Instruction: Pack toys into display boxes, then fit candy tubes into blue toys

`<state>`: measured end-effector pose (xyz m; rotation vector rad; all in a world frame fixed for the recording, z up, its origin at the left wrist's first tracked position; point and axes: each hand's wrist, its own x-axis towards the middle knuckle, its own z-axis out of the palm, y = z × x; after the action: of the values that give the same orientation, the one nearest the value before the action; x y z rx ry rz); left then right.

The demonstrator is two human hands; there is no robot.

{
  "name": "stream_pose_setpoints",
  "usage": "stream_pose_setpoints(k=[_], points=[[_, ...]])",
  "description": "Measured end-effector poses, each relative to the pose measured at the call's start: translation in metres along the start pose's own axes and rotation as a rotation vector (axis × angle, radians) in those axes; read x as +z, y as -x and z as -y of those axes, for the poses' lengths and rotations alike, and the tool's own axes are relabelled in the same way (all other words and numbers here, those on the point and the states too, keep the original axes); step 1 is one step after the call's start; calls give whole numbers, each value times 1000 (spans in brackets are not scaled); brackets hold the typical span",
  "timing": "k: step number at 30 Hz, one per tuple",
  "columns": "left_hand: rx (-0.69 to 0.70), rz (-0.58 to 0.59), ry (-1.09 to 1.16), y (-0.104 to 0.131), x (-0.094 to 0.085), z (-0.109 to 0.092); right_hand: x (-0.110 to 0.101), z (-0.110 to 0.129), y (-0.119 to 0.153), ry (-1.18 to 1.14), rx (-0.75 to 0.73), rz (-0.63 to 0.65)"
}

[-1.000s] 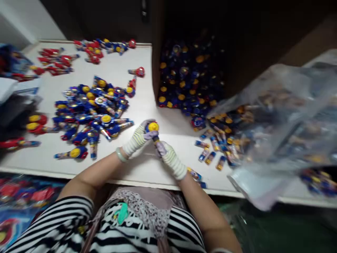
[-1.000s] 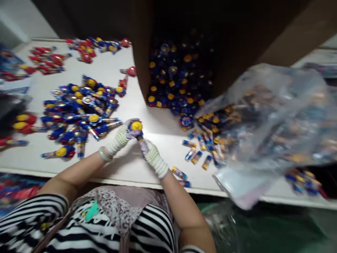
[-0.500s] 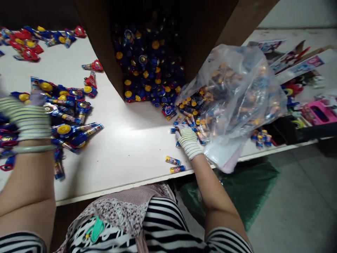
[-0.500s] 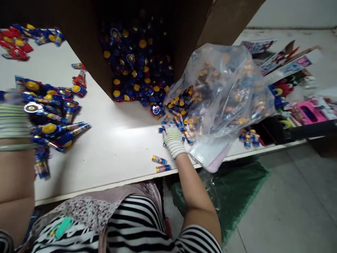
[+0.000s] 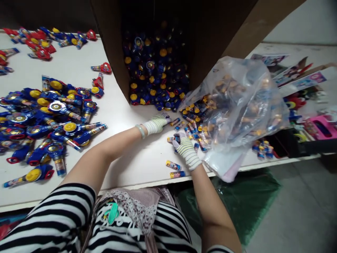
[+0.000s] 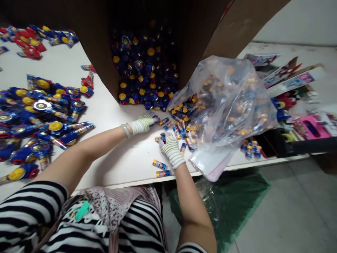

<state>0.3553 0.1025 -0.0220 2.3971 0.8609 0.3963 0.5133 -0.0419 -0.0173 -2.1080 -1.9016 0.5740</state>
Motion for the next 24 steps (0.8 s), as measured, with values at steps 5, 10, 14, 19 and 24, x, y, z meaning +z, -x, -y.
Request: stream_pose_setpoints(k=[5,10,14,19,24], points=[[-285,-180,605,85,-21,23,-6,13,3,146,-63,184],[-227,-223,947,132,-39,16,-8,42,5,-175,-345,74],[-206,-225,1013,135,-46,13,-13,67,14,-62,-368,155],[-198,-187,1024,136,-43,12,-20,85,28,151,-313,206],[-214,-137,1026,139,-52,-6,-2,84,38,-56,-268,170]])
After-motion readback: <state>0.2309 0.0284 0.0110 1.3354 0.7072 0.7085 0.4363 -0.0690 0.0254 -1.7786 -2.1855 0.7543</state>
